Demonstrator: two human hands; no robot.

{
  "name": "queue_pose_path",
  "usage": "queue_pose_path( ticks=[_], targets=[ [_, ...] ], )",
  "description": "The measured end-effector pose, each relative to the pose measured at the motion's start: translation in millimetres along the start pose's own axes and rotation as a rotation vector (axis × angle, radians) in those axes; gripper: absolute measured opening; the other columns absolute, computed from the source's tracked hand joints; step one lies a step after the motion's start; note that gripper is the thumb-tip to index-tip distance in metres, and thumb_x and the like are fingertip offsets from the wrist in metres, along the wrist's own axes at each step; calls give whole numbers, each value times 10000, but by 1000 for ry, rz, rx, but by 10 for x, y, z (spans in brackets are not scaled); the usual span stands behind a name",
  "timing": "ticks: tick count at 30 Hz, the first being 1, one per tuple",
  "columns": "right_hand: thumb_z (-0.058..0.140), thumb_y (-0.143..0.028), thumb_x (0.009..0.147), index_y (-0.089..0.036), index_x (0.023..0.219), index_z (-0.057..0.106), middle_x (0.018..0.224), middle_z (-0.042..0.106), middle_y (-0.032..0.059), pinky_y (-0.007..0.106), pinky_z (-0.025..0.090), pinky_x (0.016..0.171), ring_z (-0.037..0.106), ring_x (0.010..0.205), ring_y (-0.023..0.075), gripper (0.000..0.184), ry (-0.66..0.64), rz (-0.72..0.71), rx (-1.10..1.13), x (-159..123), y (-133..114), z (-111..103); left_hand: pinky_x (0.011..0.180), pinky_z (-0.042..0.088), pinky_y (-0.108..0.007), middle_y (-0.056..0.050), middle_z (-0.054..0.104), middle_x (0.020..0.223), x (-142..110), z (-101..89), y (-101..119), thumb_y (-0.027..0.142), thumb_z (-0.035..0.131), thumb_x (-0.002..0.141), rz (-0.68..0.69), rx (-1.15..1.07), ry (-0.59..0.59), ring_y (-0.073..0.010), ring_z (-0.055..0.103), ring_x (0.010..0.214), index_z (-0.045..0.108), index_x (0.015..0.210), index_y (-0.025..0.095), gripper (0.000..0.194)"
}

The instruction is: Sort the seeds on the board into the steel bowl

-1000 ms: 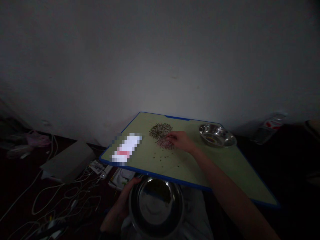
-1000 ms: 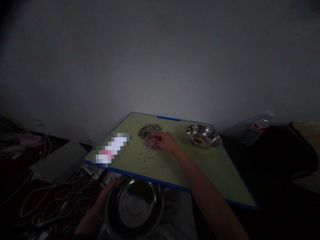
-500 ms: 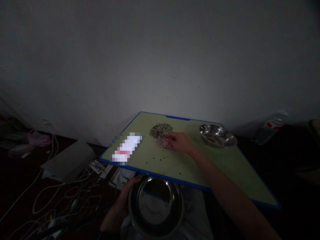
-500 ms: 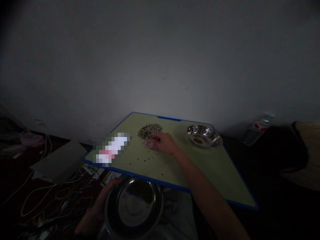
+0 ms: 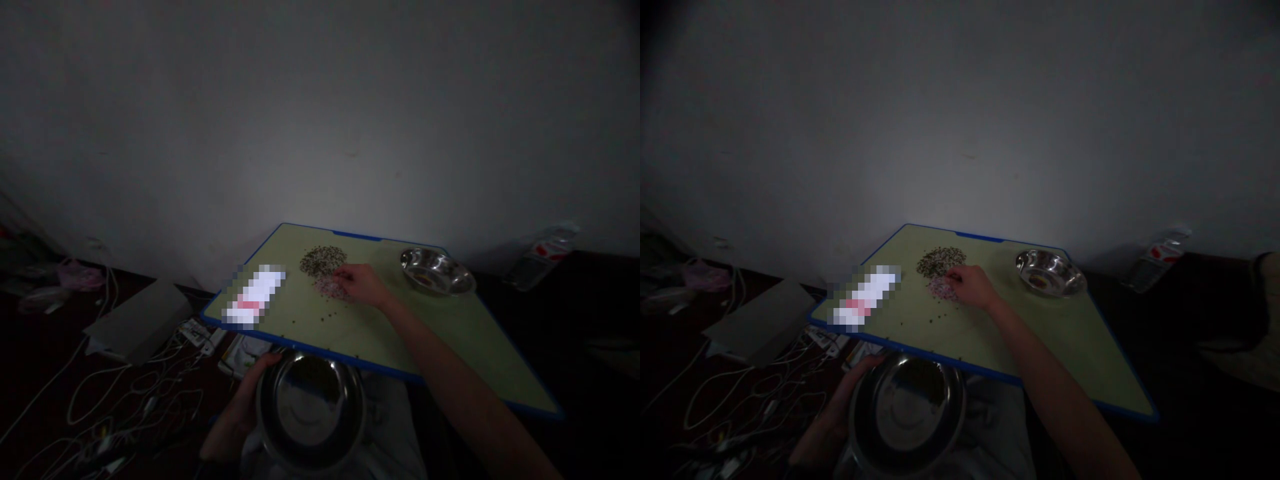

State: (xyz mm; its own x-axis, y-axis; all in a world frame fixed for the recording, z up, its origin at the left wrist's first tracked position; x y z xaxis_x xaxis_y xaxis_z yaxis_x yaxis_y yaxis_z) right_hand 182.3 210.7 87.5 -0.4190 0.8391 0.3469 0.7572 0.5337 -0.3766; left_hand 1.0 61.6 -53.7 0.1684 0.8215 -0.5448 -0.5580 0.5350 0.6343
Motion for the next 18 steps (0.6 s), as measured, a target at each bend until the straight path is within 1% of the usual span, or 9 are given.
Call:
queue_pose_path(
  ticks=[3, 8, 12, 14, 18],
  targets=[
    [483, -293, 770, -200, 846, 643, 719, 650, 10, 207, 360, 584, 557, 627, 114, 199, -3, 17, -7, -1, 17, -8, 693, 436, -274, -16, 700, 632, 24, -62, -16, 253, 593, 654, 2, -17, 23, -173, 623, 641, 669, 683, 144, 136],
    [477, -291, 775, -200, 843, 638, 718, 649, 10, 208, 355, 581, 552, 627, 115, 197, -30, 11, -20, -6, 8, 13, 626, 440, -253, -6, 678, 528, 16, -54, -12, 246, 590, 653, -1, -3, 20, -150, 601, 550, 676, 616, 143, 139],
    [481, -283, 773, -203, 834, 641, 725, 652, 7, 203, 360, 588, 556, 631, 111, 189, -29, 3, -17, -15, -17, 25, 653, 443, -267, -23, 702, 607, 8, -18, -12, 250, 596, 656, -3, -27, -7, -167, 616, 603, 681, 647, 134, 144],
    [483, -286, 772, -202, 844, 643, 735, 655, 9, 202, 363, 590, 560, 639, 113, 195, -36, 2, -5, -18, -30, 27, 665, 443, -274, -21, 699, 603, 11, -6, -21, 252, 600, 654, -7, -27, -27, -170, 617, 601, 682, 663, 132, 145],
    [476, -297, 777, -195, 857, 644, 736, 655, 14, 206, 363, 594, 560, 641, 116, 212, -36, -4, 9, -18, -44, -1, 694, 437, -262, -7, 705, 648, 22, -31, 2, 225, 610, 646, 32, -42, -6, -162, 622, 629, 675, 685, 142, 113]
  ],
)
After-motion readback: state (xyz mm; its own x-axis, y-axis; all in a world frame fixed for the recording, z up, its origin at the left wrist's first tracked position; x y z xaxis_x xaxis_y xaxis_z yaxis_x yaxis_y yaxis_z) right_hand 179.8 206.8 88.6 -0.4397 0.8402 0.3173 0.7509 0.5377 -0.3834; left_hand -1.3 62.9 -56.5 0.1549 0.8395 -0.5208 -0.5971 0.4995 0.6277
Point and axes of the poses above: each hand's wrist, its own x-axis towards the middle knuckle, its own z-axis out of the palm, y = z × x, the point moved 8 cm from there along x, towards the middle knuckle
